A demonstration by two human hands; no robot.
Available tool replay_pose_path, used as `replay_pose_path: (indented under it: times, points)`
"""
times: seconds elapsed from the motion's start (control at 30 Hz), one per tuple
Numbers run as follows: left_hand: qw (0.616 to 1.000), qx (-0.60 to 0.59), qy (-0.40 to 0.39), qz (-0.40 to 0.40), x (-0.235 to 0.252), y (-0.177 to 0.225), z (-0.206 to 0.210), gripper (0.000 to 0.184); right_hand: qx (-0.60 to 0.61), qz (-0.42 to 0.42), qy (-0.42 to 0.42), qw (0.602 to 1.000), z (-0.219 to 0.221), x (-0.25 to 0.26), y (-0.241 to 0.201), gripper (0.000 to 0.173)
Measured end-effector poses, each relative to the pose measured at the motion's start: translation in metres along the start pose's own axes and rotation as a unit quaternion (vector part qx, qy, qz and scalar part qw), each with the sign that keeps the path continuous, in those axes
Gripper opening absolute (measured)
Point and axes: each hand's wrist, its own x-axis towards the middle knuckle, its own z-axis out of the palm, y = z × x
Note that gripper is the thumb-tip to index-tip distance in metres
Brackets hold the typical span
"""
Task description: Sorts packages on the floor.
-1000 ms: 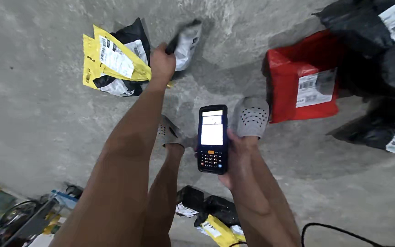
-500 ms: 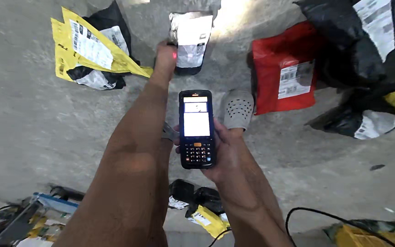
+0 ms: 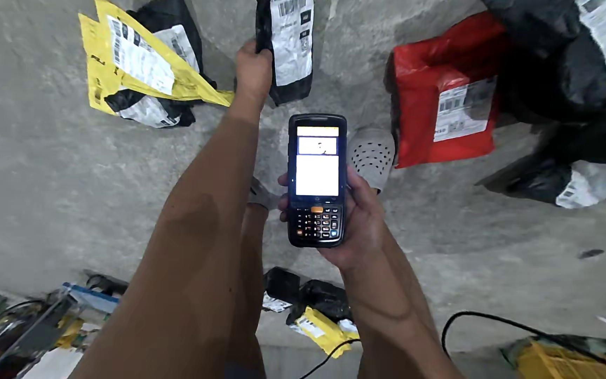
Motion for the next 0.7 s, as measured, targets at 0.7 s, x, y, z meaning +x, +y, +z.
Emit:
replay_pose_path:
  times: [0.7]
  points:
    - [0.999, -0.023, 0.028, -0.008, -0.012, -0.022, -0.013, 0.023, -0.003, -0.006, -0.008, 1.000, -0.003, 0.010, 0.017, 0.068]
